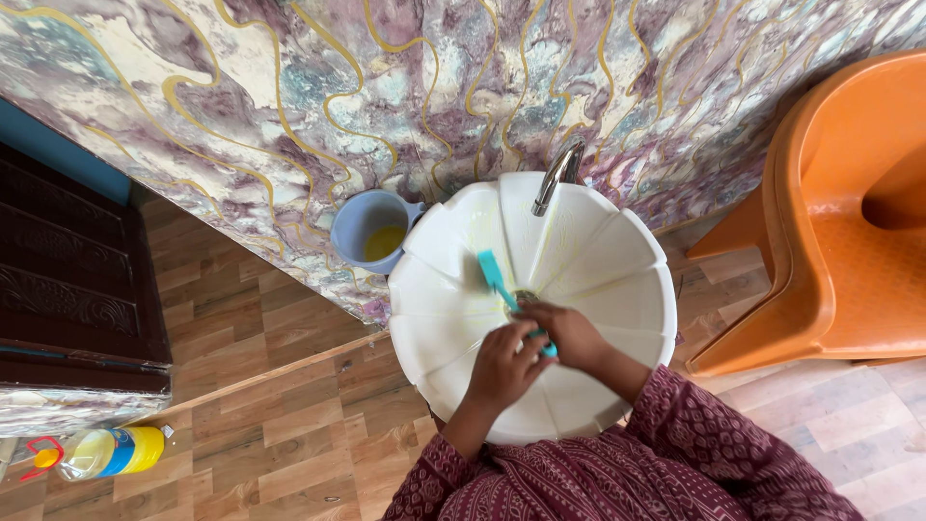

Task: The person scrubs the inside of a white, flower-shaped sink using a teal brush. They move the brush in circular motions to clean the basin and the drain area.

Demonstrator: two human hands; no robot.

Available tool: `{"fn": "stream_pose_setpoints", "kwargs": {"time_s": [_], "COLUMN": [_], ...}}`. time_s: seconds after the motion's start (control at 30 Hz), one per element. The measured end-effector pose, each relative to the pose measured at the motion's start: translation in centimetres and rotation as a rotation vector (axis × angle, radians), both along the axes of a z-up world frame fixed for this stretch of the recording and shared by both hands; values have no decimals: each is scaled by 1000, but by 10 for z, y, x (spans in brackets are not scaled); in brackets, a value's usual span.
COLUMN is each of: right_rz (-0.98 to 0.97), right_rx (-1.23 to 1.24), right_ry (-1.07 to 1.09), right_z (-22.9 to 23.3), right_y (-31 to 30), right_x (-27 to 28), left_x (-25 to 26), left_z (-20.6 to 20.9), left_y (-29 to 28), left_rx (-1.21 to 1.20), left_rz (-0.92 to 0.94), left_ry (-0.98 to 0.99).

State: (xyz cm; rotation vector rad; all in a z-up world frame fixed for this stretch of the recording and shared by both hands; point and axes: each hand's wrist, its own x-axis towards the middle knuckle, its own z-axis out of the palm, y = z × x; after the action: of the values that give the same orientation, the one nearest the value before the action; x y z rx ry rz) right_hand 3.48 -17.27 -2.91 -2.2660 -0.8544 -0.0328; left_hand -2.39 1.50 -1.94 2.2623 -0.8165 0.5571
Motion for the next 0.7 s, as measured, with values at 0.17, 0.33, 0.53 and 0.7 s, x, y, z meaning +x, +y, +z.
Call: {"fn": "stream_pose_setpoints", "kwargs": {"time_s": [0.17,0.33,0.53,0.7], "right_rz": [-50,-85,-111,2], "right_rx": [-168,-107,-233,-129], "right_ry": [73,-198,168,9], "right_z": [6,27,12,0], "right_y": [1,11,-2,11], "right_x": [-16,26,-44,-26], "left_x": [-20,27,-25,-26], "left_z": [-8,5,13,13], "left_y": [2,-2,5,10], "left_rx": [93,117,46,130], "left_rz": [-59,68,-176,-83], "left_ry": [-61,-1,-90,-106]}}
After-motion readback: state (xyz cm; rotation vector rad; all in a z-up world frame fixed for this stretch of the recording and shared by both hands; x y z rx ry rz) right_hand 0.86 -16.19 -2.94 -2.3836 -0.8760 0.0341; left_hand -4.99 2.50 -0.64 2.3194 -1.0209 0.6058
